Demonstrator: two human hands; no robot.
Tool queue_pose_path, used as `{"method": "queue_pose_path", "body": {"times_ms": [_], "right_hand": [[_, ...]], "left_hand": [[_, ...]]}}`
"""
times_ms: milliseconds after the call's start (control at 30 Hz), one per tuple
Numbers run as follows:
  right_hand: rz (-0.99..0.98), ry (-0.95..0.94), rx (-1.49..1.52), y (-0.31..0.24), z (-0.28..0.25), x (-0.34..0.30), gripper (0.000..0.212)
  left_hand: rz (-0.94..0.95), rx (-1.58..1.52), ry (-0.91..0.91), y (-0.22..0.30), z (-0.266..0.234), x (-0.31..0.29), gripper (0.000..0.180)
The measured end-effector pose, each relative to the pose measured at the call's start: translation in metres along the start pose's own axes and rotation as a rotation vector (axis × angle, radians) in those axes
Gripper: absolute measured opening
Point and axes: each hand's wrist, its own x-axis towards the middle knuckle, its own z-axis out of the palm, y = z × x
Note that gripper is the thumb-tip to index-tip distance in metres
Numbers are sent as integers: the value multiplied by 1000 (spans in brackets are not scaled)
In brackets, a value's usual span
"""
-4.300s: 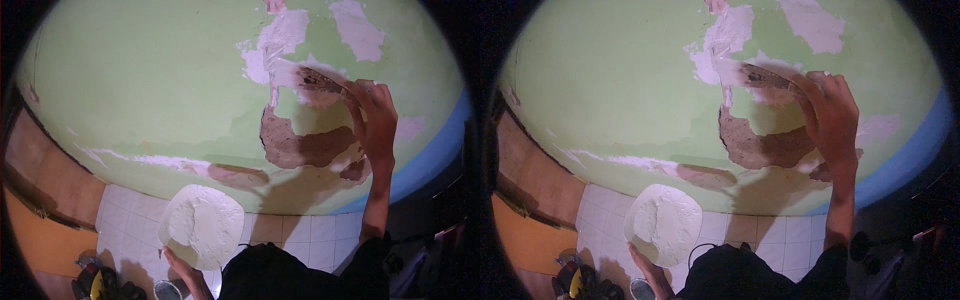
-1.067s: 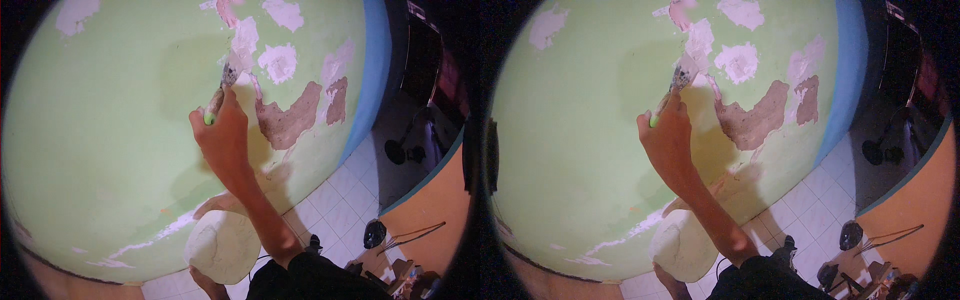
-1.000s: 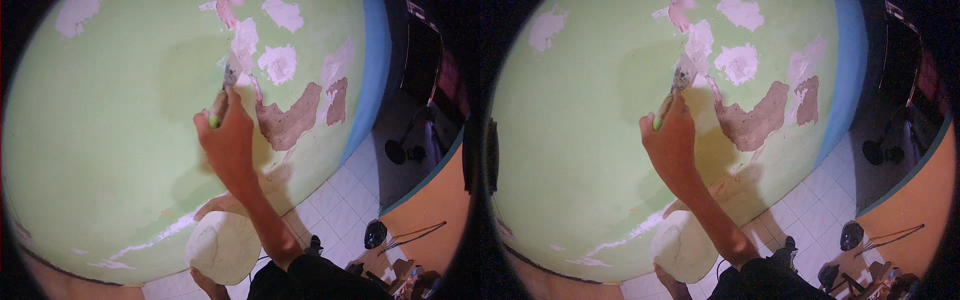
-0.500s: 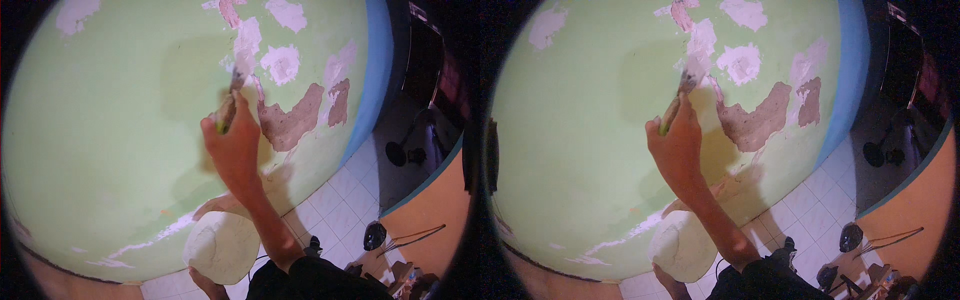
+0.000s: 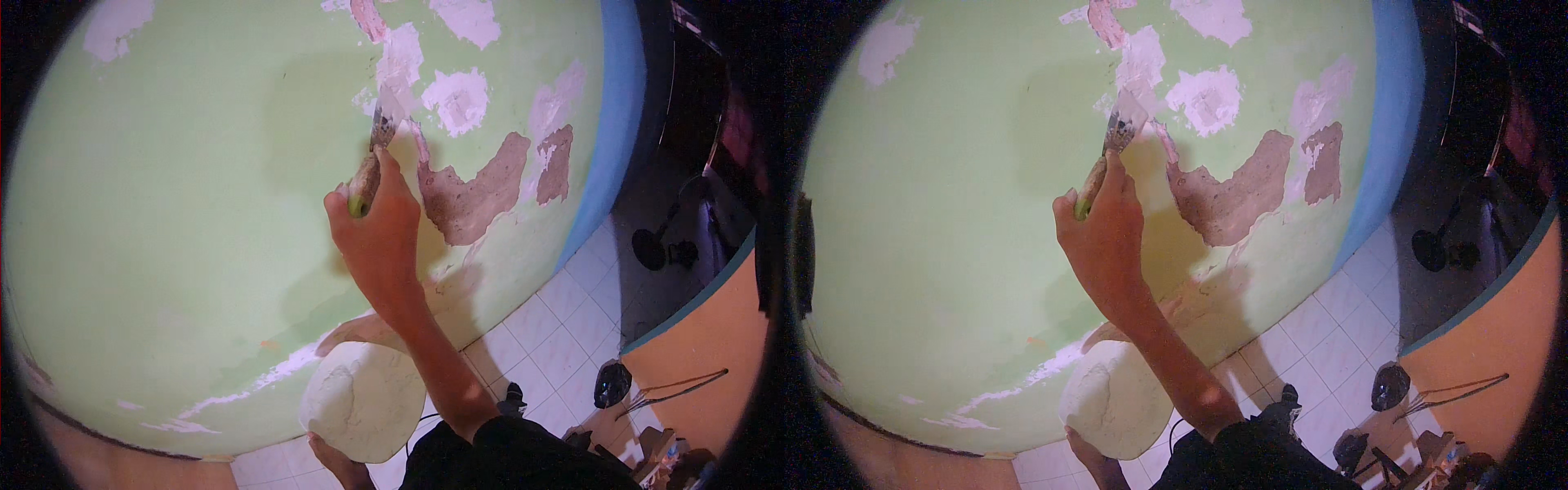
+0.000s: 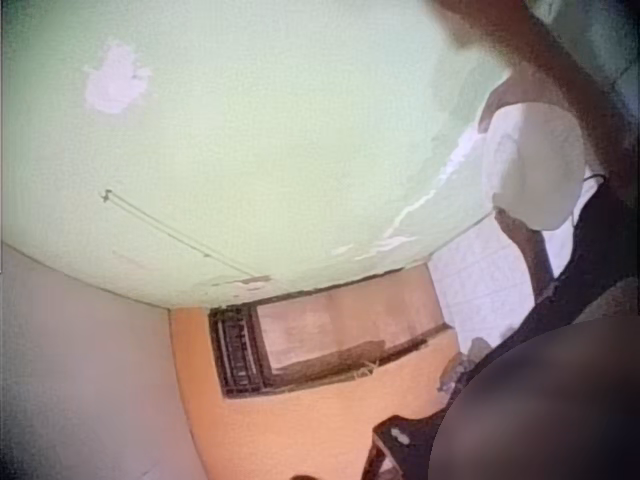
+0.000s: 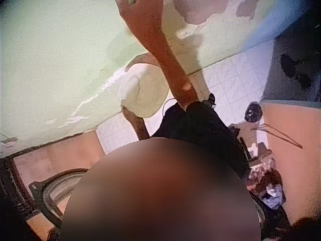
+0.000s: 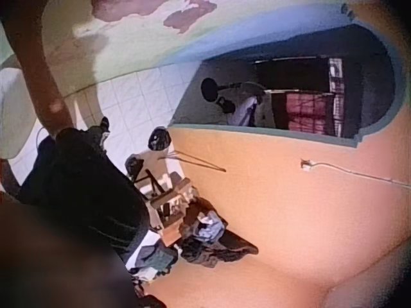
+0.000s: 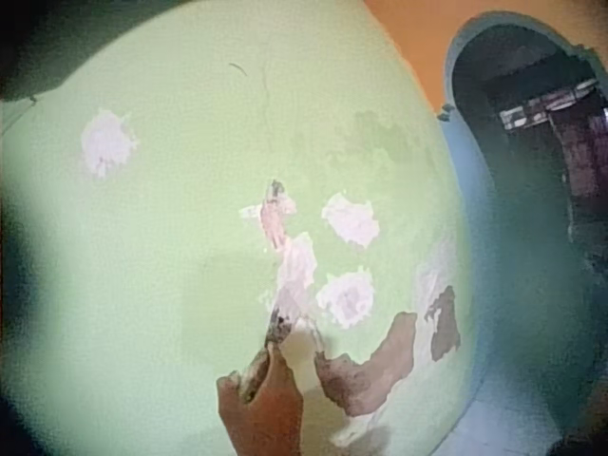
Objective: Patching a damaged area on a wall using putty and a putty knife.
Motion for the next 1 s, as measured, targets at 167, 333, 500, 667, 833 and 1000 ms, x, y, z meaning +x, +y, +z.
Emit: {"method": "queue_pose_path", "body": {"times_ms": [167,333,500,667,833,1000], "right_hand": [[3,88,-27,1,1,19,61],[65,29,-31,1,2,4,60],[-113,-34,-9,25,-23,-11,59],[-323,-46,-239,86,-92,10,48],[-267,-19,-163,124,-108,37,43],[-413,-105,-219,126,-90,62,39]], "left_hand": [[-5,5,-98,-3,-9,2,58],[-17,73,-28,2,6,-2,56],[85,377,-23,4,7,-3,54],[11,4,87,-1,19,-12,56],[63,20,138,-15,26,-23,59],[86,-32,289,-32,34,-40,61]]}}
